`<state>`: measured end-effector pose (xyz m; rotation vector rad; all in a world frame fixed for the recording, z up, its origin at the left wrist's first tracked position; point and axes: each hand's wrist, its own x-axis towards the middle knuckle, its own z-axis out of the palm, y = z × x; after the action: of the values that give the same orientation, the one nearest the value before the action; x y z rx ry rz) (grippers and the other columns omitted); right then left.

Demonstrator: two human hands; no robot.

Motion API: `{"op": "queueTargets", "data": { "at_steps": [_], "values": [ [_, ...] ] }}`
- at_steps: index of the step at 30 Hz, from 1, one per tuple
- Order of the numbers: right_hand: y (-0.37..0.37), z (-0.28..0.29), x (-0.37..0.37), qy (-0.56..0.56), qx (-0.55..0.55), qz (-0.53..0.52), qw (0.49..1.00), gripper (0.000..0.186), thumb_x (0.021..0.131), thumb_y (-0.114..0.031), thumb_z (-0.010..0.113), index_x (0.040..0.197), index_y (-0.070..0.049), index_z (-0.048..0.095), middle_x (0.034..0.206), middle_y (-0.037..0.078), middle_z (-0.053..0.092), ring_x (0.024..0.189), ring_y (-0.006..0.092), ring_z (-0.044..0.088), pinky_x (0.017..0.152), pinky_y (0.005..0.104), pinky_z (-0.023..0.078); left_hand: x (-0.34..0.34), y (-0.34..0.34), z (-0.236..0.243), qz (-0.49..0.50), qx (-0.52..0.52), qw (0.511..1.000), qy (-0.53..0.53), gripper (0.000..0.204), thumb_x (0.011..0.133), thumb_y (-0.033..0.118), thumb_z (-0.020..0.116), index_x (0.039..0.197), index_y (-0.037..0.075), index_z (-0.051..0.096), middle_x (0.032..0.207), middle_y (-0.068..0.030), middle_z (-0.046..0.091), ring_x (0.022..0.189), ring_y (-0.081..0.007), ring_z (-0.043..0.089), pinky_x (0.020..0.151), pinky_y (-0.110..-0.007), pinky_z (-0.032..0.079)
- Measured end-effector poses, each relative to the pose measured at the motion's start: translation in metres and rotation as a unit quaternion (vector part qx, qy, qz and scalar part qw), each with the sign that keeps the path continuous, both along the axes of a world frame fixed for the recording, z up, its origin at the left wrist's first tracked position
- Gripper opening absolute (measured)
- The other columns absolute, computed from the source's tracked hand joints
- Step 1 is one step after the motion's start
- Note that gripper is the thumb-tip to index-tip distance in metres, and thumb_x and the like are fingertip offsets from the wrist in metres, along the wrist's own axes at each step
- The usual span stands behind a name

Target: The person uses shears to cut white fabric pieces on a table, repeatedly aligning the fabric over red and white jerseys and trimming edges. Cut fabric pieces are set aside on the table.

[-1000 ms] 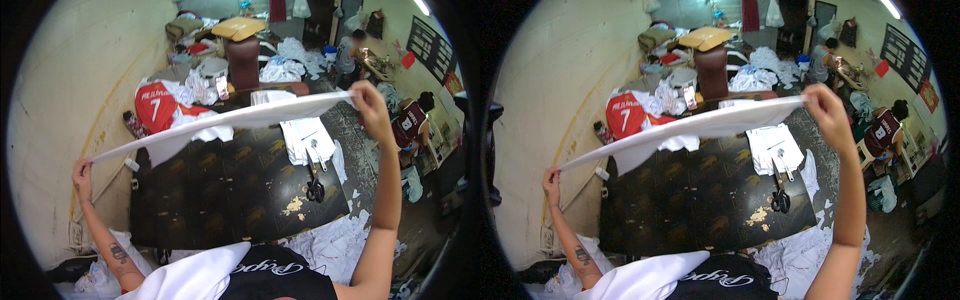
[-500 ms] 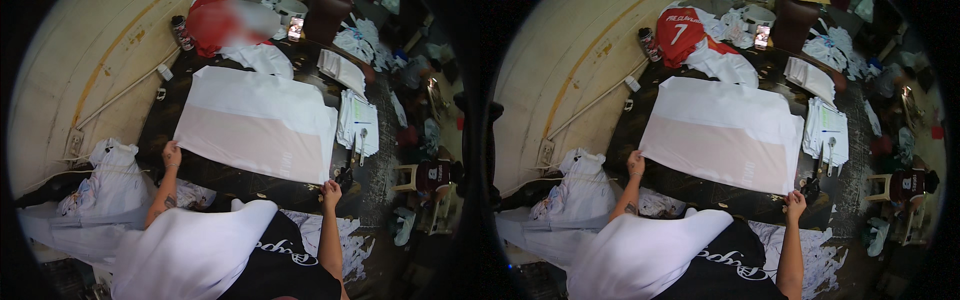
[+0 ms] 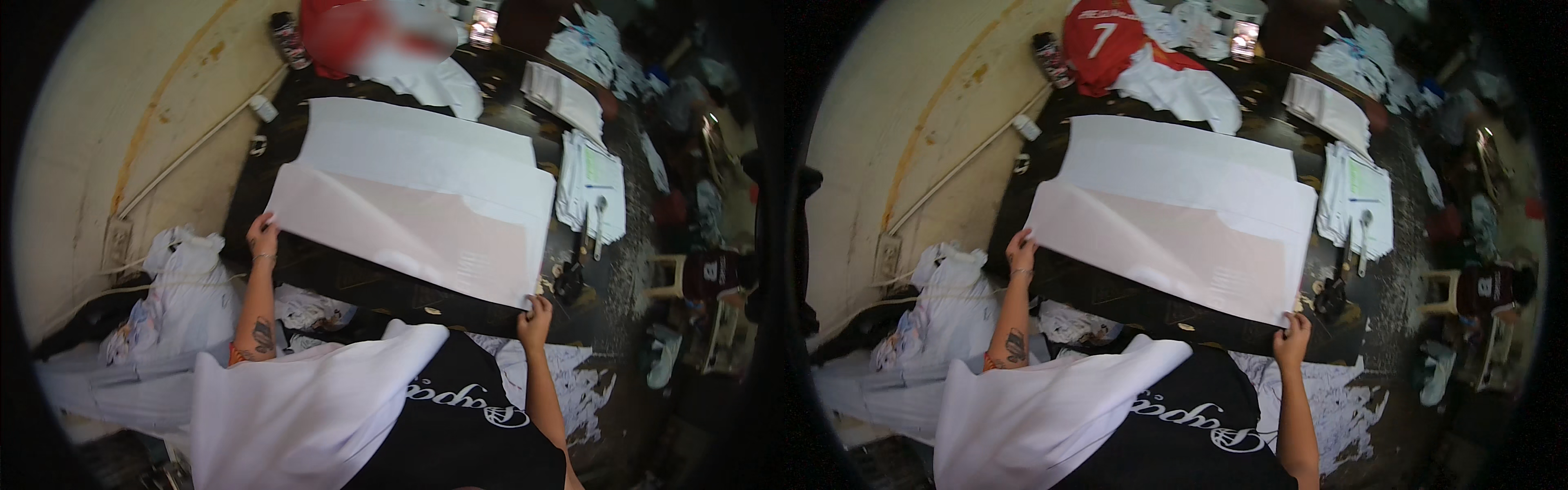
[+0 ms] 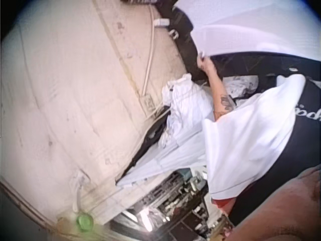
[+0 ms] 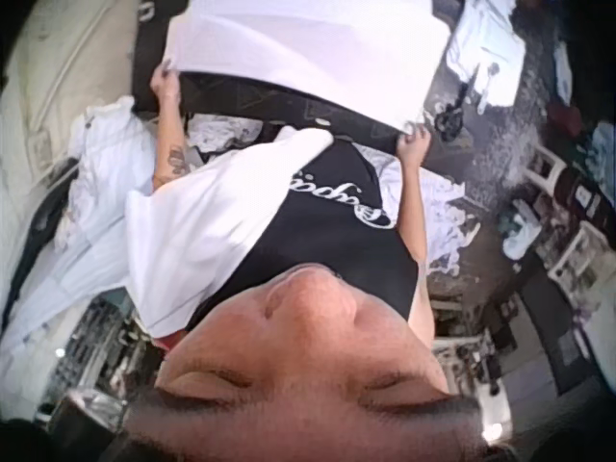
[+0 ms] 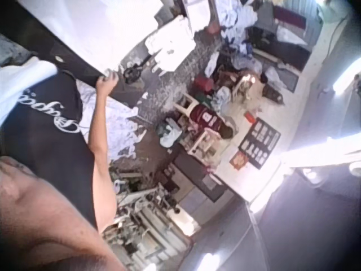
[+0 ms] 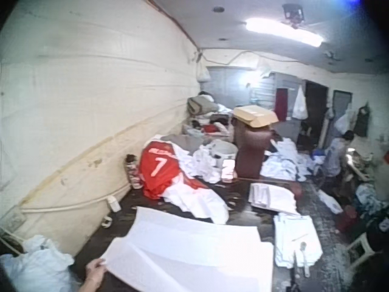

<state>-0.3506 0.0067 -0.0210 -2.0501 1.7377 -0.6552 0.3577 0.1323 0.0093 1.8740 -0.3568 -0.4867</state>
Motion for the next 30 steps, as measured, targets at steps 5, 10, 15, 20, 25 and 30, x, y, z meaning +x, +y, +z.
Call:
{"op": "queueTargets", "data": {
  "at_steps": [5,10,15,20,25,30],
  "values": [
    [0.01,0.009,0.003,0.031,-0.031,0.014,0.999,0.022,0.087,-0.001,0.075,0.108,-0.005,0.078,0.131,0.017,0.065,0.103,0.0327,0.067,0.09,0.0415,0.056,0.016,0.032,-0.047,0.016,0.125,0.991,0.036,0.031,0.096,0.004,0.065,0.126,0.003,0.071,0.118,-0.0092,0.065,0.105,-0.0216,0.068,0.09,-0.034,0.062],
    [0.01,0.017,0.0,-0.006,-0.115,0.024,0.993,0.017,0.085,-0.001,0.078,0.101,-0.006,0.078,0.111,0.012,0.072,0.091,0.0286,0.072,0.077,0.0369,0.059,0.039,0.045,-0.067,0.015,0.157,0.986,0.058,0.029,0.099,0.015,0.069,0.125,0.003,0.072,0.118,-0.0091,0.071,0.102,-0.0193,0.069,0.087,-0.034,0.062],
    [0.014,0.026,-0.002,0.031,-0.097,0.049,0.994,0.02,0.083,-0.001,0.078,0.1,-0.011,0.076,0.105,0.006,0.073,0.092,0.0277,0.073,0.079,0.0391,0.059,0.042,0.048,-0.068,0.04,0.174,0.983,0.034,0.023,0.096,0.013,0.072,0.117,0.002,0.074,0.109,-0.0097,0.072,0.092,-0.0197,0.071,0.077,-0.033,0.064],
    [0.016,0.032,-0.004,0.074,-0.064,0.077,0.992,0.025,0.08,0.0,0.076,0.104,-0.008,0.075,0.115,0.008,0.071,0.103,0.0307,0.069,0.086,0.0412,0.058,0.038,0.048,-0.062,0.024,0.251,0.967,0.027,0.025,0.096,0.015,0.073,0.116,0.002,0.073,0.11,-0.009,0.072,0.092,-0.0188,0.07,0.079,-0.033,0.063],
    [0.023,0.031,0.002,0.043,-0.065,0.091,0.993,0.025,0.081,0.001,0.073,0.105,-0.006,0.075,0.116,0.01,0.07,0.107,0.033,0.067,0.089,0.0428,0.056,0.038,0.039,-0.039,0.019,0.13,0.991,0.008,0.026,0.097,0.017,0.076,0.118,0.002,0.073,0.11,-0.007,0.072,0.095,-0.0166,0.069,0.082,-0.032,0.062],
    [0.026,0.026,0.003,0.051,-0.097,0.102,0.989,0.026,0.08,-0.001,0.075,0.106,-0.007,0.074,0.113,0.008,0.07,0.105,0.0327,0.067,0.089,0.0436,0.056,0.038,0.049,-0.042,0.049,0.036,0.996,-0.062,0.025,0.098,0.018,0.077,0.117,0.002,0.073,0.105,-0.0051,0.069,0.095,-0.0145,0.067,0.08,-0.03,0.061]
  ]
}}
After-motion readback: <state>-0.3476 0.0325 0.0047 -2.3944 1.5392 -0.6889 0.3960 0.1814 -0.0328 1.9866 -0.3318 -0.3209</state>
